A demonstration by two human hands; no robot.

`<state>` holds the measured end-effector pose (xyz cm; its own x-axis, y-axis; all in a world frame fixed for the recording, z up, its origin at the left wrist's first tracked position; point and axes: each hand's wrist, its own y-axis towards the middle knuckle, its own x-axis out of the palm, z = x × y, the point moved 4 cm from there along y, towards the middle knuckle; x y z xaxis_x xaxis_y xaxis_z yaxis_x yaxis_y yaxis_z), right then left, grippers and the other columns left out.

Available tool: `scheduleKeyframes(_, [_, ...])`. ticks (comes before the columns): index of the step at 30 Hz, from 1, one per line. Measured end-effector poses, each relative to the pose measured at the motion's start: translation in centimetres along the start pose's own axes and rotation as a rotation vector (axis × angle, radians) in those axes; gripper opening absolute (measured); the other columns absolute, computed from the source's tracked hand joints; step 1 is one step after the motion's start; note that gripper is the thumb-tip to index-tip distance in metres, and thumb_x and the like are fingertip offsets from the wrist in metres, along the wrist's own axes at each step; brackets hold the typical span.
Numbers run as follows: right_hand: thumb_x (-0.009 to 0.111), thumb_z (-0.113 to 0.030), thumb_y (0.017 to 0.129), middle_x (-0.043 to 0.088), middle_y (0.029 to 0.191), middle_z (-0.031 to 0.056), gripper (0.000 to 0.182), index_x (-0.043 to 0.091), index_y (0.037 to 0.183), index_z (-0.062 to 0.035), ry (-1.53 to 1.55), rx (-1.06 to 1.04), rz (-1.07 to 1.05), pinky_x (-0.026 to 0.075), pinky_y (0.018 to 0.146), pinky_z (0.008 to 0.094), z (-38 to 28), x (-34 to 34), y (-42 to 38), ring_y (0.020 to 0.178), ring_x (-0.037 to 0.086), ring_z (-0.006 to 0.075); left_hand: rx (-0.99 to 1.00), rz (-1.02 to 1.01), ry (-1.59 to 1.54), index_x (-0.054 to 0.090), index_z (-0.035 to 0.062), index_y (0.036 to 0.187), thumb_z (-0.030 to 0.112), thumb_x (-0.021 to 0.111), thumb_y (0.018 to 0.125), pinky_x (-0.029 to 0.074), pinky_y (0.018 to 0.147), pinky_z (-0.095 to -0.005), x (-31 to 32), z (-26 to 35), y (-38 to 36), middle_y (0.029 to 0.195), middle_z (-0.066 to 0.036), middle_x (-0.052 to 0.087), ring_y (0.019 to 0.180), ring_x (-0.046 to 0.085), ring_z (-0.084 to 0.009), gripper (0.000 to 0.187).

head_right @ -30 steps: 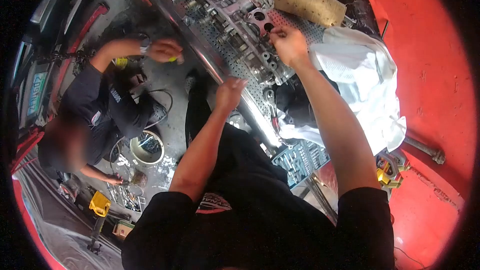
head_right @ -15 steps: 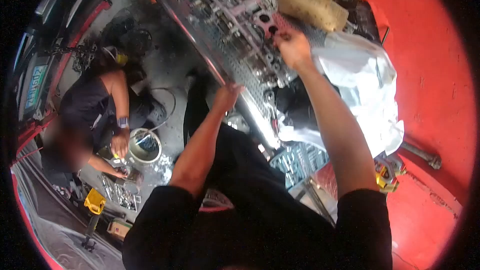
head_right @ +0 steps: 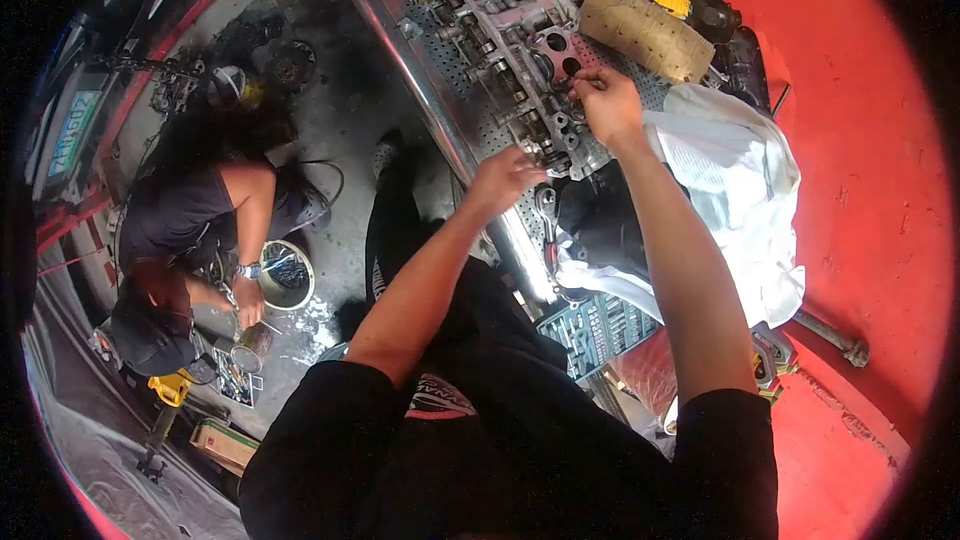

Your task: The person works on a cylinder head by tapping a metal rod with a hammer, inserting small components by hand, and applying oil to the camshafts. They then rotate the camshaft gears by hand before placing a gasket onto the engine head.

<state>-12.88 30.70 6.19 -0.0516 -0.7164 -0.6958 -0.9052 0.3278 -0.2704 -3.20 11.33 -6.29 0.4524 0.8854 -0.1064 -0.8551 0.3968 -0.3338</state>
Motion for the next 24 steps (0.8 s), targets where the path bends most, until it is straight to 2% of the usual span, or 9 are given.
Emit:
scheduleKeyframes(2, [0.067,-0.018,0.09,0.078,0.09,0.0095,0.025,0.074,0.106,-0.0003,0.002,0.01,0.001,0.053,0.081,0.0294,-0.1,0.0,-0.4,0.085,0.074,0.0175,-0.039,0.096,-0.024,0.06,0.0004,0.088,0.043,0.07,0.092,0.049,0.076,-0.0505,-0.2,-6.2,0.3,0.083,-0.021,0.067,0.085,0.066,-0.0431,0.044])
scheduleKeyframes(5, [0.066,-0.017,0.09,0.078,0.09,0.0098,0.024,0.073,0.105,0.0006,-0.023,-0.021,0.015,0.053,0.081,0.0296,-1.3,-0.2,0.8,0.085,0.073,0.017,-0.084,0.236,-0.041,0.059,0.0004,0.083,0.039,0.068,0.093,0.048,0.075,-0.0521,-1.9,-2.7,-1.2,0.082,-0.021,0.065,0.085,0.064,-0.0451,0.041])
scheduleKeyframes(7, [0.066,-0.016,0.09,0.078,0.09,0.0099,0.023,0.073,0.104,0.0012,-0.023,0.049,0.023,0.053,0.08,0.0299,-1.0,-0.1,-0.8,0.085,0.073,0.0165,0.16,0.171,0.21,0.063,0.0032,0.091,0.031,0.068,0.093,0.051,0.077,-0.0473,-0.8,3.0,-2.2,0.087,-0.018,0.067,0.088,0.066,-0.0385,0.028])
scheduleKeyframes(8, [0.066,-0.017,0.091,0.078,0.09,0.0101,0.023,0.073,0.104,0.0007,0.0,-0.027,0.0,0.053,0.08,0.0293,-1.0,-0.1,-0.7,0.085,0.073,0.0154,0.301,0.148,0.338,0.066,0.0046,0.095,0.027,0.068,0.094,0.052,0.077,-0.0449,-0.4,5.3,-2.1,0.09,-0.016,0.068,0.09,0.067,-0.0353,0.022])
scheduleKeyframes(10, [0.066,-0.017,0.091,0.078,0.091,0.0097,0.024,0.073,0.106,0.0001,-0.018,0.008,0.011,0.054,0.081,0.0289,-1.5,-0.1,-0.9,0.085,0.073,0.0149,0.525,0.223,0.453,0.064,0.0062,0.091,0.025,0.067,0.092,0.052,0.076,-0.0467,-0.2,7.4,-1.2,0.085,-0.014,0.066,0.086,0.065,-0.0338,0.019])
scheduleKeyframes(14, [0.066,-0.015,0.091,0.078,0.092,0.0085,0.023,0.072,0.107,0.0002,0.01,-0.002,-0.03,0.054,0.081,0.0287,-0.5,0.2,-0.2,0.086,0.073,0.0147,0.674,0.163,0.722,0.059,0.0092,0.085,0.023,0.064,0.09,0.052,0.074,-0.0468,0.2,8.6,-2.0,0.079,-0.011,0.064,0.081,0.064,-0.0321,0.016])
scheduleKeyframes(17, [0.066,-0.014,0.091,0.078,0.092,0.0087,0.023,0.072,0.107,0.001,-0.02,0.036,-0.025,0.053,0.082,0.0288,-0.6,0.0,-1.0,0.087,0.074,0.0151,0.886,0.202,0.661,0.06,0.0087,0.086,0.022,0.064,0.089,0.052,0.073,-0.0461,-0.1,4.4,-2.0,0.078,-0.01,0.064,0.081,0.064,-0.0324,0.015])
scheduleKeyframes(20, [0.066,-0.016,0.091,0.078,0.092,0.0095,0.024,0.072,0.107,0.0014,-0.004,0.029,-0.005,0.053,0.083,0.0285,-1.4,-0.1,-0.4,0.087,0.074,0.0156,0.444,0.159,0.723,0.061,0.0084,0.086,0.023,0.065,0.091,0.052,0.071,-0.0466,-0.2,-5.0,-1.9,0.076,-0.011,0.063,0.078,0.064,-0.0325,0.016])
scheduleKeyframes(24, [0.067,-0.018,0.091,0.078,0.094,0.0114,0.027,0.072,0.107,0.0025,0.045,0.069,-0.025,0.054,0.082,0.0282,-0.5,0.1,-0.4,0.088,0.074,0.0166,0.565,0.319,0.484,0.06,0.0077,0.084,0.027,0.064,0.095,0.051,0.066,-0.0482,0.0,4.1,-4.6,0.072,-0.014,0.062,0.074,0.064,-0.0338,0.022])
